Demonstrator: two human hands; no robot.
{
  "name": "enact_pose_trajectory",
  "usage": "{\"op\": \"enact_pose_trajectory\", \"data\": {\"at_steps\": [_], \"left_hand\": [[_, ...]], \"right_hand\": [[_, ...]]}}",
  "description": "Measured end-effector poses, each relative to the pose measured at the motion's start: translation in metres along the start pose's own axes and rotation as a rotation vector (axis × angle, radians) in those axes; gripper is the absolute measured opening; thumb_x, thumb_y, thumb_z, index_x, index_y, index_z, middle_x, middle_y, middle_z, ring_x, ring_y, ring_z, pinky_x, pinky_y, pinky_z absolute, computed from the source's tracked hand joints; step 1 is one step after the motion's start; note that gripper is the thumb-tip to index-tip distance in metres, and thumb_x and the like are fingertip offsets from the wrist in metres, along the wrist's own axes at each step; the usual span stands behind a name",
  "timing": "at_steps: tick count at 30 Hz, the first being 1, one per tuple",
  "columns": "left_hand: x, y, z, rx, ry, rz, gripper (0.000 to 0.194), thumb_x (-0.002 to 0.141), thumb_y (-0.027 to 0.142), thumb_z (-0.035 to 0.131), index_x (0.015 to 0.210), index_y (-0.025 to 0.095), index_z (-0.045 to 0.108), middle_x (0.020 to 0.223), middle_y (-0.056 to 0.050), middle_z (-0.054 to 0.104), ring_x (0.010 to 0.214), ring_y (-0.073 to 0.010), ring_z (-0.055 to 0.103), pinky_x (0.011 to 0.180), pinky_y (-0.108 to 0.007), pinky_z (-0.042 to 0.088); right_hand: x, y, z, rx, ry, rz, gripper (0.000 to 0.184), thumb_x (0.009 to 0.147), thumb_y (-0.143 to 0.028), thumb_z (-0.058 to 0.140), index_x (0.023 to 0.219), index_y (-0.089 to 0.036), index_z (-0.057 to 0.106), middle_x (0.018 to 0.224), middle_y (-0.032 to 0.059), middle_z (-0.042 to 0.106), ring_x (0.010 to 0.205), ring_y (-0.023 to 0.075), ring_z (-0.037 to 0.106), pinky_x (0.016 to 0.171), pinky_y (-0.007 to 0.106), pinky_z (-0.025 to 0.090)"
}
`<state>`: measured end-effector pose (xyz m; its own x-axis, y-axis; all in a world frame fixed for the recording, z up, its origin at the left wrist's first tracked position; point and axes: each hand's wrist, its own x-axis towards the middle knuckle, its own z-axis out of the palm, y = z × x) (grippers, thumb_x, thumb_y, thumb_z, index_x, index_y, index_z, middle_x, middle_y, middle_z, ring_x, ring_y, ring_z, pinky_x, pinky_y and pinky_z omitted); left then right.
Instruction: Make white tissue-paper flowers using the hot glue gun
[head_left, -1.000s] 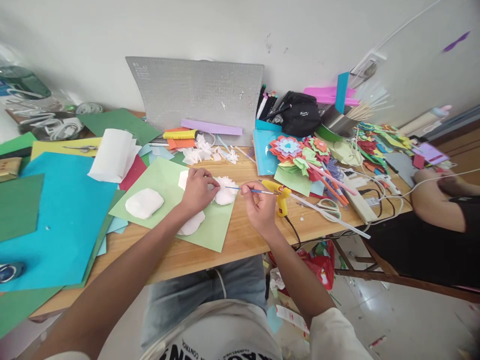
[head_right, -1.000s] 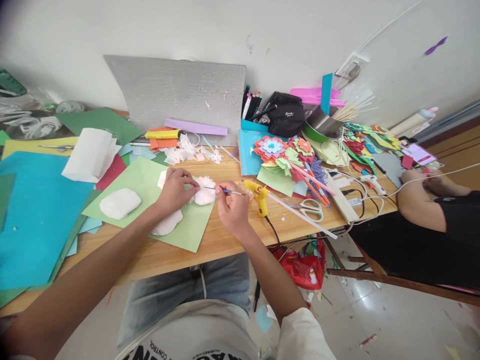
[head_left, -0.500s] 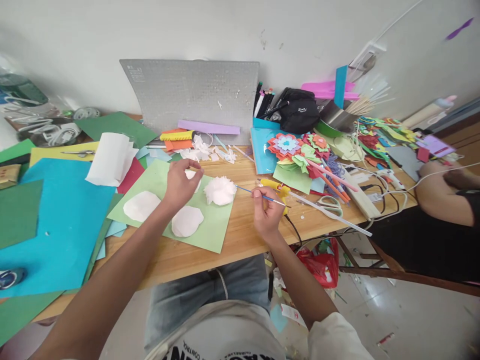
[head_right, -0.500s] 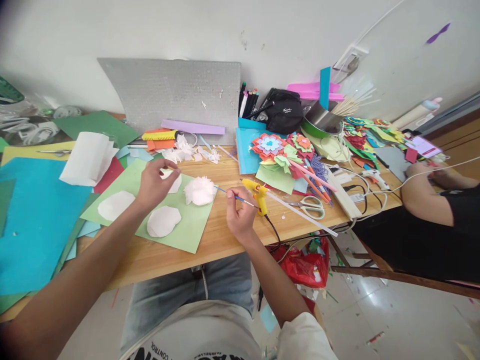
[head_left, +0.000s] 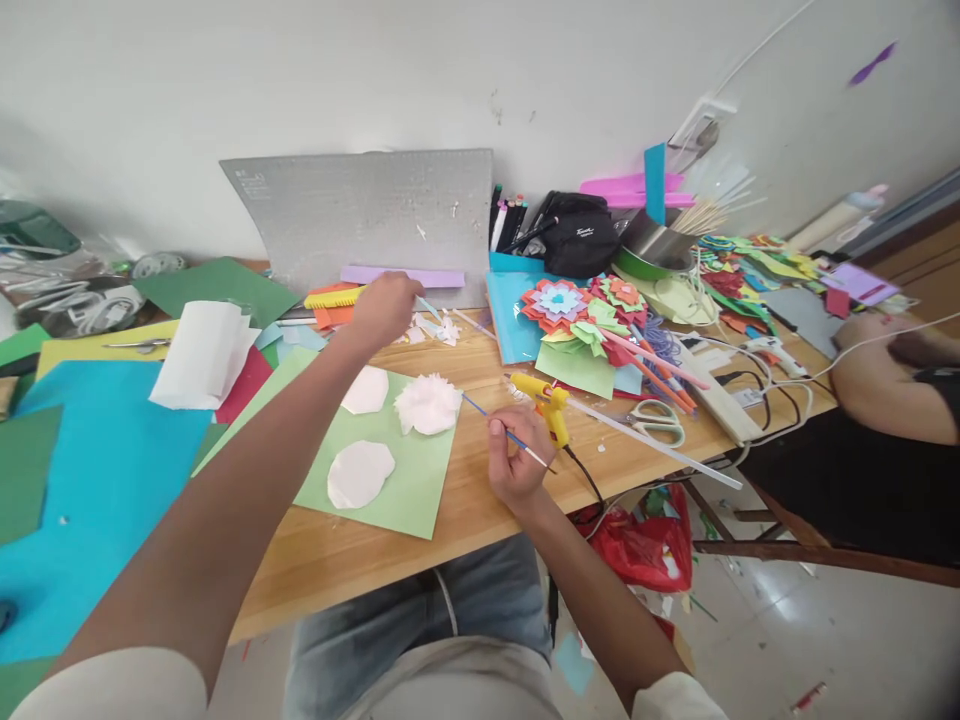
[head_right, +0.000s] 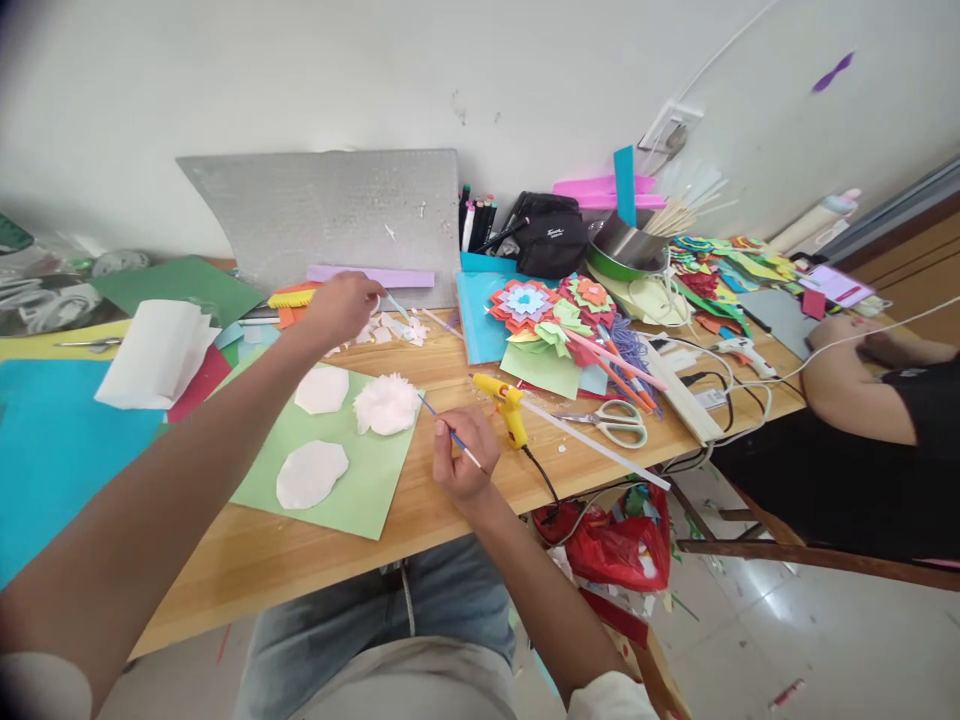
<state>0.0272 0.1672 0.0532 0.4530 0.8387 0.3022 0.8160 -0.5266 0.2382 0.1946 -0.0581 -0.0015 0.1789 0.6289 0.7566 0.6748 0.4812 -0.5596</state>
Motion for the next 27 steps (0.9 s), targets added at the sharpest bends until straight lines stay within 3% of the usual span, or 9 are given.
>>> {"op": "enact_pose_trajectory", "data": {"at_steps": [5,13,21,24,27], "left_hand": [[0.015,-0.017,-0.001,0.009,-0.036,-0.113,0.026,0.083,0.027,0.052,0.090,0.018,0.075,0.083,-0.011,0.069,0.084,-0.0263,0.061,0.083,-0.039,0.045],[0.026,0.022,0.029,0.085,-0.114,0.117,0.026,0.082,0.023,0.057,0.100,0.020,0.075,0.098,-0.012,0.070,0.101,-0.0286,0.055,0.084,-0.036,0.044],[0.037,0.026,0.049,0.065,-0.249,0.140,0.030,0.075,0.009,0.057,0.097,0.021,0.075,0.091,-0.012,0.069,0.099,-0.0291,0.058,0.083,-0.036,0.043],[0.037,0.024,0.047,0.019,-0.185,0.113,0.027,0.078,0.009,0.052,0.090,0.018,0.075,0.090,-0.013,0.069,0.097,-0.0280,0.059,0.082,-0.036,0.043],[0.031,0.021,0.032,-0.048,-0.071,0.159,0.025,0.083,0.017,0.048,0.085,0.016,0.073,0.087,-0.013,0.068,0.097,-0.0283,0.058,0.086,-0.038,0.042]], "right_hand": [[0.000,0.002,0.000,0.001,0.009,0.046,0.011,0.088,-0.019,0.049,0.084,-0.022,0.059,0.076,0.0045,0.064,0.073,0.0194,0.062,0.070,0.036,0.051],[0.001,0.002,0.001,0.025,0.027,0.039,0.010,0.087,-0.017,0.050,0.084,-0.022,0.058,0.074,0.0035,0.063,0.072,0.0183,0.061,0.069,0.035,0.051],[-0.002,0.004,0.001,-0.011,-0.010,0.073,0.011,0.088,-0.021,0.048,0.083,-0.022,0.058,0.075,0.0040,0.063,0.073,0.0187,0.061,0.070,0.035,0.050],[-0.002,0.005,0.001,-0.012,-0.011,0.073,0.011,0.088,-0.021,0.048,0.083,-0.022,0.058,0.076,0.0044,0.064,0.073,0.0192,0.062,0.071,0.036,0.051],[-0.002,0.004,0.001,-0.015,-0.009,0.069,0.011,0.088,-0.020,0.048,0.083,-0.023,0.057,0.074,0.0042,0.063,0.072,0.0189,0.061,0.070,0.036,0.051]]}}
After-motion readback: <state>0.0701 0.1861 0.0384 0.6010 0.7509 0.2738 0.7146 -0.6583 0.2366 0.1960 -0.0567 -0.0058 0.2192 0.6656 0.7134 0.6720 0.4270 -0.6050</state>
